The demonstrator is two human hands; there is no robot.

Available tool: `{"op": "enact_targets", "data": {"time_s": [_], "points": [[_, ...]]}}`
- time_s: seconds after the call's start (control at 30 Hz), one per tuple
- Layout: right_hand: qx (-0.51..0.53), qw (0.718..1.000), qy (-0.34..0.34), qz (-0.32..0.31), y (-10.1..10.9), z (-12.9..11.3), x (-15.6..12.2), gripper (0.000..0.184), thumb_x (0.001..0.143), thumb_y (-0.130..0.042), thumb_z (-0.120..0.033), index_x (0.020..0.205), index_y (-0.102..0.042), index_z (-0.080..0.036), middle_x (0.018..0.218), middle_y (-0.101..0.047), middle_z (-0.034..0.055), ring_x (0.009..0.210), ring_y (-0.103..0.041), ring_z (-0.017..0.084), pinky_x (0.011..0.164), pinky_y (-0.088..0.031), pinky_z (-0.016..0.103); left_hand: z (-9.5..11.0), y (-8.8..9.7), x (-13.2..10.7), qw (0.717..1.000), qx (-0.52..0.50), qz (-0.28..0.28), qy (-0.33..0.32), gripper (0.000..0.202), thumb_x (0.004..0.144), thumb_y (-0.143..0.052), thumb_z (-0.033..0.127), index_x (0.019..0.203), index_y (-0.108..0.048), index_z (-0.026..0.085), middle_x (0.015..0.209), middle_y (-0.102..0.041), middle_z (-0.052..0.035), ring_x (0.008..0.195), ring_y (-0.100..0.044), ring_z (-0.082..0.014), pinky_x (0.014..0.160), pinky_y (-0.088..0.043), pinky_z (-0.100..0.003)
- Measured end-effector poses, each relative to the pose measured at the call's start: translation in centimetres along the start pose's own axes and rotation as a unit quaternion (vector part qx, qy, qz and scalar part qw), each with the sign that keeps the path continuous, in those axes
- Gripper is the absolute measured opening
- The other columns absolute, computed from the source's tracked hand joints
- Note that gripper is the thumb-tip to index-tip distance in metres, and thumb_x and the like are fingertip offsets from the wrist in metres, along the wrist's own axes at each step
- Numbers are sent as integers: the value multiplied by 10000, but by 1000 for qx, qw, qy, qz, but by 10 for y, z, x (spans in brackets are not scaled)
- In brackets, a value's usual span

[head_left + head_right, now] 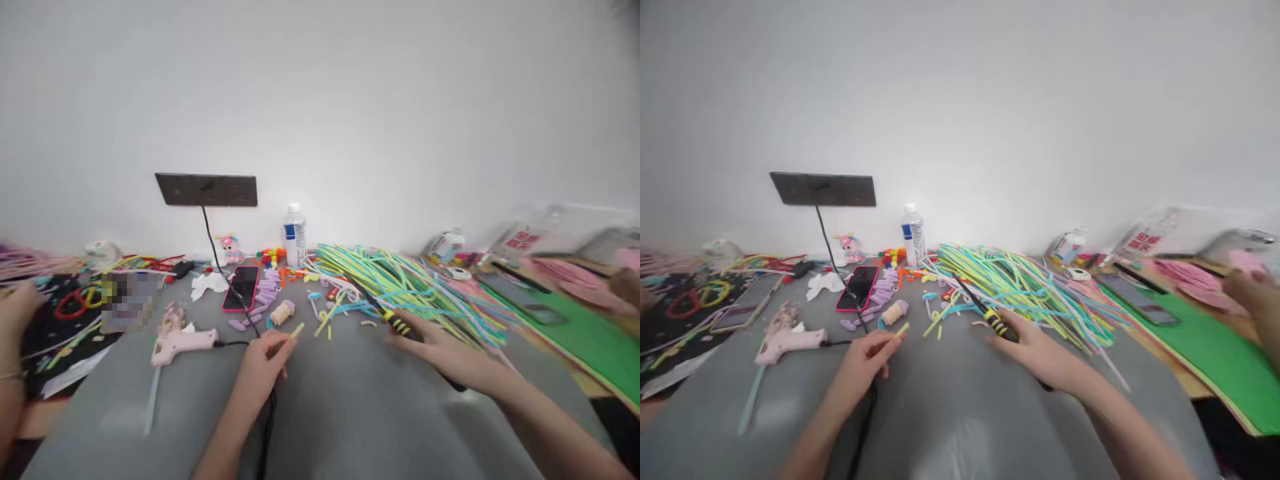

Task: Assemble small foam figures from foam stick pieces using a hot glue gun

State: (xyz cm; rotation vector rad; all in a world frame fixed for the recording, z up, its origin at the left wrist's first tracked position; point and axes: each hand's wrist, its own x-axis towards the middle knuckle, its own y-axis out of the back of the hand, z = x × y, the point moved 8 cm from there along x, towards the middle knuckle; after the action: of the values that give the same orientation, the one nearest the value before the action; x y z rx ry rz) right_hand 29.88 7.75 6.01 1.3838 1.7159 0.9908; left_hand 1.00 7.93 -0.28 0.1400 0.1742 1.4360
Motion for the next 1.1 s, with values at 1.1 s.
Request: {"op": "enact_targets", "data": {"time_s": [1.1], "points": [[547, 797, 252, 37, -30, -86, 121, 268, 835, -795, -419, 928, -651, -214, 787, -587, -13, 698, -544, 129, 646, -454, 262, 96, -12, 71, 874, 109, 134, -455, 173, 883, -669, 92, 957, -783, 201, 728, -600, 14, 572, -531, -87, 493, -399, -194]]}}
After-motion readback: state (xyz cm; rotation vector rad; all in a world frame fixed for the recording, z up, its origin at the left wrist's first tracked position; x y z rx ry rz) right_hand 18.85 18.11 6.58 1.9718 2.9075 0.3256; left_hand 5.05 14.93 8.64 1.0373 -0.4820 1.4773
